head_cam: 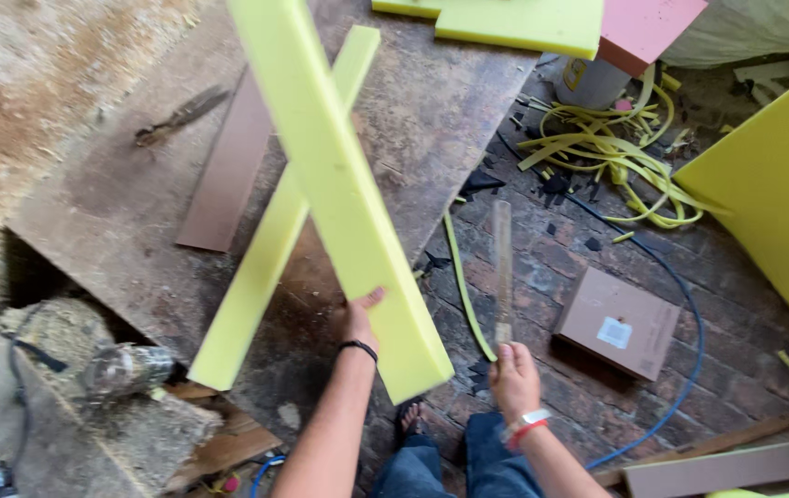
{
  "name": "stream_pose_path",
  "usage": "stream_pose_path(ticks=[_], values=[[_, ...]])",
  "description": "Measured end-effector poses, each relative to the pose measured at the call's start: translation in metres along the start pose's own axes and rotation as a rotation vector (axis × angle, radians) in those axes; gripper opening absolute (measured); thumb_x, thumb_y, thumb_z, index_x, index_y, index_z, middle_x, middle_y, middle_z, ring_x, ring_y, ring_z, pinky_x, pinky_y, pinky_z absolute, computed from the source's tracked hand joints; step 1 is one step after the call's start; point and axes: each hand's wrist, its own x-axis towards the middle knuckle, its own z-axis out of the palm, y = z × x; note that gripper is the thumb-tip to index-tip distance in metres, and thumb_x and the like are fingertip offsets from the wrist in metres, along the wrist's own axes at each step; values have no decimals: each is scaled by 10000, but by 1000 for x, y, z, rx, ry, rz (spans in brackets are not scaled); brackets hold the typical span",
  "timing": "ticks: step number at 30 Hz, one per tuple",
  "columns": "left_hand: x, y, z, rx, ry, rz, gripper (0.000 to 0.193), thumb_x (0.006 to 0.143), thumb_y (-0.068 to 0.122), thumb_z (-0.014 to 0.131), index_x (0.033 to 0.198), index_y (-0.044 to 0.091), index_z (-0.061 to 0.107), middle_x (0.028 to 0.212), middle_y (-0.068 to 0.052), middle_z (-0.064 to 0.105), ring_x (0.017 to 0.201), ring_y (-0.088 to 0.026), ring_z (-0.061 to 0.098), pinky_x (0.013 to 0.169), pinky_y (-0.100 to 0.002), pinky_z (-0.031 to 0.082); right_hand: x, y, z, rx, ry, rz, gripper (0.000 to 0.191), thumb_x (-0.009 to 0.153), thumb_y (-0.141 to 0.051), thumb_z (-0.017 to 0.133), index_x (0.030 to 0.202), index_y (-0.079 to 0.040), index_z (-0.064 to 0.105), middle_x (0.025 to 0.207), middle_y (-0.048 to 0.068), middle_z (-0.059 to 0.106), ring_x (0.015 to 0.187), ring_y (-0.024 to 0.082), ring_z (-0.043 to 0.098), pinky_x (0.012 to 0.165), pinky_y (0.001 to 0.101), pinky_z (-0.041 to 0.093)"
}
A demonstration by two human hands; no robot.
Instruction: The person traces a template onto a yellow foam sheet using a metal ruler and a hammer, then cuts the foam along the traced line with a long knife. The cut foam strip is separated and set aside.
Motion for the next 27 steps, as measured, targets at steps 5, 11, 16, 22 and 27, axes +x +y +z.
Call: stream_pose_path(ticks=[5, 11, 16, 22, 27], values=[[25, -2, 65, -255, 280, 25, 387, 718, -33, 785, 1073, -127, 664, 1035, -233, 749, 851, -359, 765, 741, -461, 642, 40, -7, 13, -92, -123, -12, 191, 1068, -250, 494, 993, -105, 594, 598, -14, 487, 468, 84, 425, 415, 245, 347], [56, -9, 113, 475, 541, 309, 846, 705, 198, 874, 1388, -65, 451, 1390, -335, 471, 1219, -437, 506, 1011, -520, 447, 99, 0, 32, 58, -265, 13, 200, 1086, -240, 500, 948, -97, 520, 609, -12, 474, 455, 98, 430, 398, 257, 344], [63, -19, 117, 1526, 175, 857, 683, 902, 355, 753, 1497, 138, 498, 1651, -191, 277, 1504, -410, 285, 1241, -543, 271, 134, -2, 32, -31, -276, 91, 201, 1089, -268, 467, 972, -110, 510, 612, 5, 504, 427, 110, 434, 377, 263, 339], [80, -19, 151, 1949, -374, 554, 909, 866, 759, 489, 1629, 376, 174, 1715, -102, -50, 1577, -329, -72, 1215, -646, -69, 154, 3, 30, 9, -283, 136, 199, 1086, -277, 459, 991, -112, 519, 618, 0, 507, 420, 112, 426, 369, 267, 336], [106, -21, 164, 1978, -367, 510, 945, 888, 789, 459, 1640, 395, 45, 1722, -107, -147, 1573, -347, -166, 1197, -686, -102, 165, 4, 20, 102, -219, 231, 193, 1074, -292, 469, 982, -131, 522, 599, -13, 473, 408, 98, 382, 358, 256, 293]])
